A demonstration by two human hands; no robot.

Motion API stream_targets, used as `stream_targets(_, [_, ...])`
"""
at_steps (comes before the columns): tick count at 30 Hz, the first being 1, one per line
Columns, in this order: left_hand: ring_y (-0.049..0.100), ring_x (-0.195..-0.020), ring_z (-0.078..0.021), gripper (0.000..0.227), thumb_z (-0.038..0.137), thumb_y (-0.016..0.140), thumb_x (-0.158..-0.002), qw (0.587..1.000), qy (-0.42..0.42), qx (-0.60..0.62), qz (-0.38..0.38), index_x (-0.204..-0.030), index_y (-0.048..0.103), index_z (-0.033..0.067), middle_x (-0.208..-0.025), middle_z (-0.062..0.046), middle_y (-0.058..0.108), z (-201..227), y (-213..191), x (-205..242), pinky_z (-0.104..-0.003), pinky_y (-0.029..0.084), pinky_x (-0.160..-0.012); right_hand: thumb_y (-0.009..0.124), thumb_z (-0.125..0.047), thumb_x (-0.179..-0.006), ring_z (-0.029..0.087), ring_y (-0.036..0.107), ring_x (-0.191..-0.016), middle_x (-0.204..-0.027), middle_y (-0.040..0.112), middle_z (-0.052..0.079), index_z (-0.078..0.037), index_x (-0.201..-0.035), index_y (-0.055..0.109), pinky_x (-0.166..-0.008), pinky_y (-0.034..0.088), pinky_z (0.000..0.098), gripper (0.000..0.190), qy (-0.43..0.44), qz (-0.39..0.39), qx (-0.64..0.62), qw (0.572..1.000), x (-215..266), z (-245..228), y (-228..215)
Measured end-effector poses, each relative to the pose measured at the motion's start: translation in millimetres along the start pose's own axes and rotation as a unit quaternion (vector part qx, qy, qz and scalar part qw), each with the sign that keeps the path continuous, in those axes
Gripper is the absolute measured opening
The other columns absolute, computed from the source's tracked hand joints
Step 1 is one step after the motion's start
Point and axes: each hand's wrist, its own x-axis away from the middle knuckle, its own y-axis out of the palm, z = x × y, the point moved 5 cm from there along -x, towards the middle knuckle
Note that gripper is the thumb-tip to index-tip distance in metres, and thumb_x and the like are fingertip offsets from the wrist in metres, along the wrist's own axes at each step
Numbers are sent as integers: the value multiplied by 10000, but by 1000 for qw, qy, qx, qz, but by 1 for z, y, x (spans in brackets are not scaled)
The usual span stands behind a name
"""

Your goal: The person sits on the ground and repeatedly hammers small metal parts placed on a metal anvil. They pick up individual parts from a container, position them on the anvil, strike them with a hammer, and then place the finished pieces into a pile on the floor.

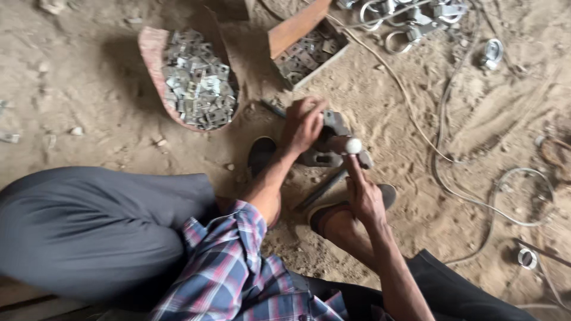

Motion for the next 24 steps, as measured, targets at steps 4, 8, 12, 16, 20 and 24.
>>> stream_targets(4, [572, -1184, -267, 338, 284, 732, -911, 995, 52, -50, -76, -1212, 700, 132, -1273, -76, 658, 4, 10, 0, -455, 437, -1014, 532, -196, -1025, 430, 729, -812, -1307, 653, 241, -271, -1644, 265, -684, 612, 531, 678, 4, 12, -31, 999, -1, 10, 6])
stream_targets(8, [589, -1216, -229, 345, 328, 769, -904, 992, 53, -71, -88, -1200, 696, 167, -1293, -10, 671, -7, 22, 7, -451, 452, -1054, 539, -228, -1027, 407, 718, -753, -1200, 656, 199, -315, -1627, 267, -648, 606, 529, 665, 28, -21, 28, 999, -1, 14, 10])
stream_targets(12, [585, -1192, -247, 473, 287, 755, -960, 992, 82, -70, -62, -1375, 623, 104, -1336, -86, 625, -8, 25, 6, -444, 473, -1036, 533, -243, -1034, 378, 701, -691, -1116, 643, 152, -341, -1617, 254, -612, 605, 514, 654, 32, -31, 58, 997, 0, 9, 9])
stream_targets(16, [600, -1124, -269, 479, 199, 699, -941, 991, 79, -89, -55, -1410, 610, 156, -1301, -119, 587, -1, 17, 8, -444, 494, -990, 527, -237, -1043, 341, 691, -658, -1086, 643, 147, -345, -1624, 257, -596, 616, 476, 650, 34, -24, 51, 998, 1, 7, 6])
stream_targets(20, [614, -1122, -244, 360, 210, 672, -981, 993, 69, -87, -51, -1335, 606, 188, -1302, -82, 577, -6, 20, 9, -440, 507, -995, 530, -230, -1050, 315, 680, -654, -1038, 637, 152, -331, -1629, 263, -581, 612, 465, 646, 13, -9, 46, 999, 1, 5, 4])
stream_targets(24, [605, -1093, -244, 339, 252, 657, -1021, 993, 71, -79, -44, -1343, 601, 160, -1297, -105, 571, -10, 22, 10, -446, 506, -953, 523, -225, -1050, 312, 683, -646, -1037, 643, 145, -322, -1630, 262, -583, 619, 451, 643, 30, -22, 39, 999, 1, 5, 3])
